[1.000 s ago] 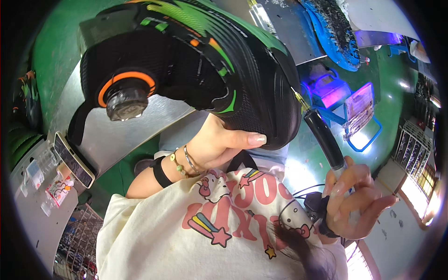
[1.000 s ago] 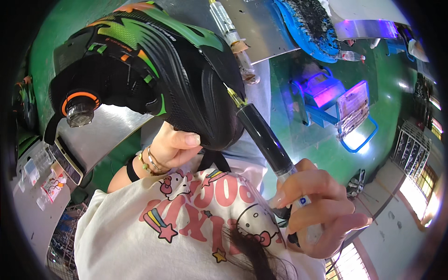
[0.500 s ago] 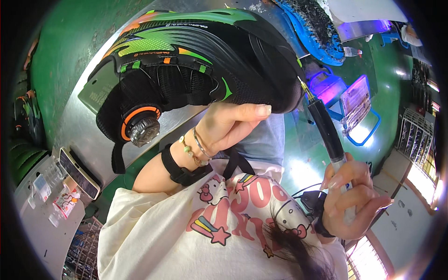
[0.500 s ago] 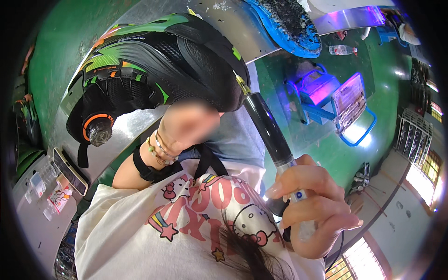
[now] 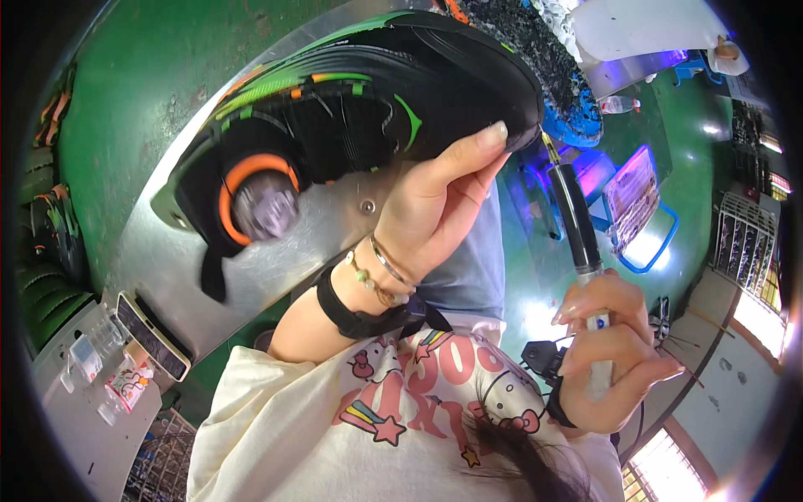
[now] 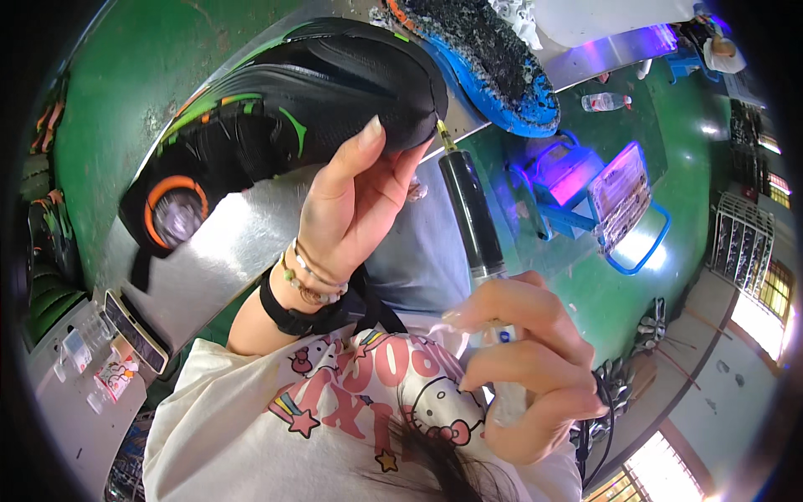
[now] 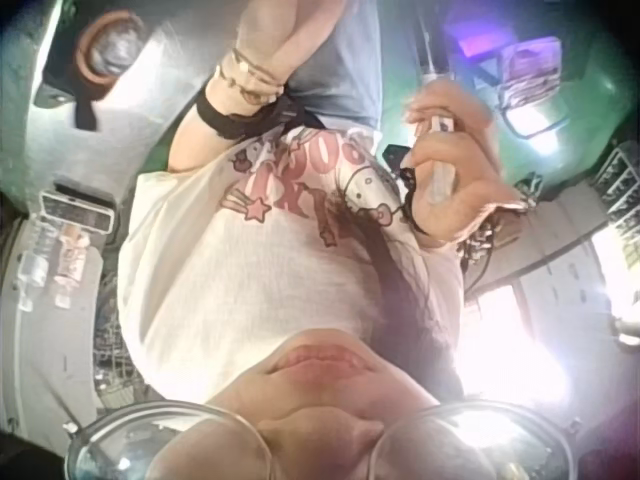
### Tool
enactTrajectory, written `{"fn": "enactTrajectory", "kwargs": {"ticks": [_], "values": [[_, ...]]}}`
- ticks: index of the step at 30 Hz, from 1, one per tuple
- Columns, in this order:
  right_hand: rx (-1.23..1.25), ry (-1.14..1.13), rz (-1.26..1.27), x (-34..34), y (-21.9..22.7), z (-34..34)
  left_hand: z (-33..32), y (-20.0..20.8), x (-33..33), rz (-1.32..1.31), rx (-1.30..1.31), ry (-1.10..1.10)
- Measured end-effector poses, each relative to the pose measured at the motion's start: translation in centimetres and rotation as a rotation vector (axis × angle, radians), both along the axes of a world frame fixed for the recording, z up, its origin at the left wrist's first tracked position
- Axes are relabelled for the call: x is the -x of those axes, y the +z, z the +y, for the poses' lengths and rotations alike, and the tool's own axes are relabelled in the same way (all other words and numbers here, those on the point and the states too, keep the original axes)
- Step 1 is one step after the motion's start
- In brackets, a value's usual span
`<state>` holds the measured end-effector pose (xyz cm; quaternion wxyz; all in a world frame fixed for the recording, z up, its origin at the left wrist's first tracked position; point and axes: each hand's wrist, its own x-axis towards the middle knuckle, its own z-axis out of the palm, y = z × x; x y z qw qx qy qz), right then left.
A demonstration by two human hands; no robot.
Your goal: The recorder applies adhesive from a syringe onto the side of a shoe and a shoe sole as part of the assembly process.
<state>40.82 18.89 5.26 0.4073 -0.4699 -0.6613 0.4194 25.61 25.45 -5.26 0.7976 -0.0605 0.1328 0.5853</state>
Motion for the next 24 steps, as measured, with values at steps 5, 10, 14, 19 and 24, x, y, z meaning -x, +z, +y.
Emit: {"fn": "enactTrajectory", "kwargs": {"ticks": [5,10,14,19,24], "values": [[-0.125,0.06,-0.094,0.9,-1.0,1.1,1.6,2.5,-0.2,0.049,0.104,0.112],[-0.1,0.072,-0.088,1.9,-0.2,1.5,2.9,3.8,-0.1,0.103,0.187,0.105],[-0.248,-0.03,-0.116,1.9,0.3,1.5,3.7,3.2,1.8,0.198,0.281,0.13],[-0.316,-0.134,-0.081,0.1,-0.2,2.8,4.2,1.6,11.6,0.268,0.304,0.257],[-0.273,-0.121,-0.04,-0.3,-1.4,3.8,3.1,-3.3,35.7,0.604,0.157,0.682]]}}
